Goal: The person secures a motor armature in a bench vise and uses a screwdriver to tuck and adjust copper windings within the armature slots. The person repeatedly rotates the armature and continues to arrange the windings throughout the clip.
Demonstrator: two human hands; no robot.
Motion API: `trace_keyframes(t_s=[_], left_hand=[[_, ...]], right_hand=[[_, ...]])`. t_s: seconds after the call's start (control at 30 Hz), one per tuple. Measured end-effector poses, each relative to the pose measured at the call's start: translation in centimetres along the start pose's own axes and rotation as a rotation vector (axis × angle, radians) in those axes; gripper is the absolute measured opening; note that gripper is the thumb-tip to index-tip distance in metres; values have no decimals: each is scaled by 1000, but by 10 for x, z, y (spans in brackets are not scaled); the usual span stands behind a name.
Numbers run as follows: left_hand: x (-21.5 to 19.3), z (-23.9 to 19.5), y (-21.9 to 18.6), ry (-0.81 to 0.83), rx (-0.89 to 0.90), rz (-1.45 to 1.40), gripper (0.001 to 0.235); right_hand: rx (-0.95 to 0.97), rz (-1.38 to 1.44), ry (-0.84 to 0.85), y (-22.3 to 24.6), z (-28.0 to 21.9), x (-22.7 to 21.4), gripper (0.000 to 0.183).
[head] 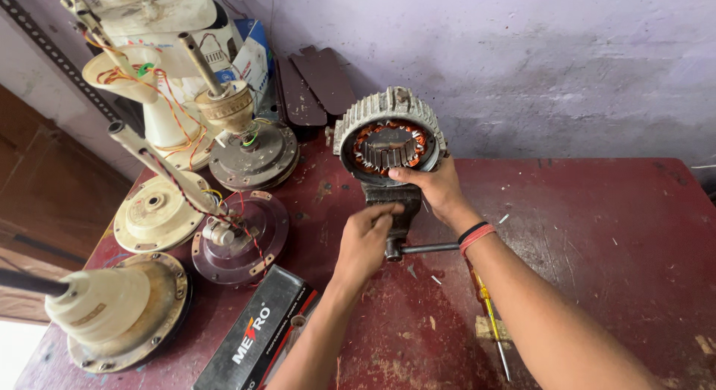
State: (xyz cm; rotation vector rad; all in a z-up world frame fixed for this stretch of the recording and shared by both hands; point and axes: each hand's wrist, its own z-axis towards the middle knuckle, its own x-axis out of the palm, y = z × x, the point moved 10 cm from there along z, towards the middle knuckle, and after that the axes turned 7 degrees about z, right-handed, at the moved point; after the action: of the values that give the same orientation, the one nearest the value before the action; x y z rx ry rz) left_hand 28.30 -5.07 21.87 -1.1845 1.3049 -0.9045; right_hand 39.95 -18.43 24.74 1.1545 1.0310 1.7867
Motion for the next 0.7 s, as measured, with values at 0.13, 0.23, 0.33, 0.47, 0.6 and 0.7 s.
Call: trace_keyframes(t_s=[0.13,0.23,0.33,0.47,0.6,0.7], left_hand=[[-8,-29,40,32,-5,129,30],[-13,-64,87,87,-71,161,29],[-13,-96,127,234,-79,228,28],[-10,-138,153,566,-32,248,29],[-25,-151,139,517,-70,274,33],[-32,-150,103,434,-85,330,40]], right_hand=[[-31,9,43,1,1,2,62],[-48,15,53,3,1,2,65],[-50,32,58,3,2,3,65],[-30,42,43,0,2,2,64],[-32,12,44,-1,2,3,64],[3,9,40,-5,3,2,64]])
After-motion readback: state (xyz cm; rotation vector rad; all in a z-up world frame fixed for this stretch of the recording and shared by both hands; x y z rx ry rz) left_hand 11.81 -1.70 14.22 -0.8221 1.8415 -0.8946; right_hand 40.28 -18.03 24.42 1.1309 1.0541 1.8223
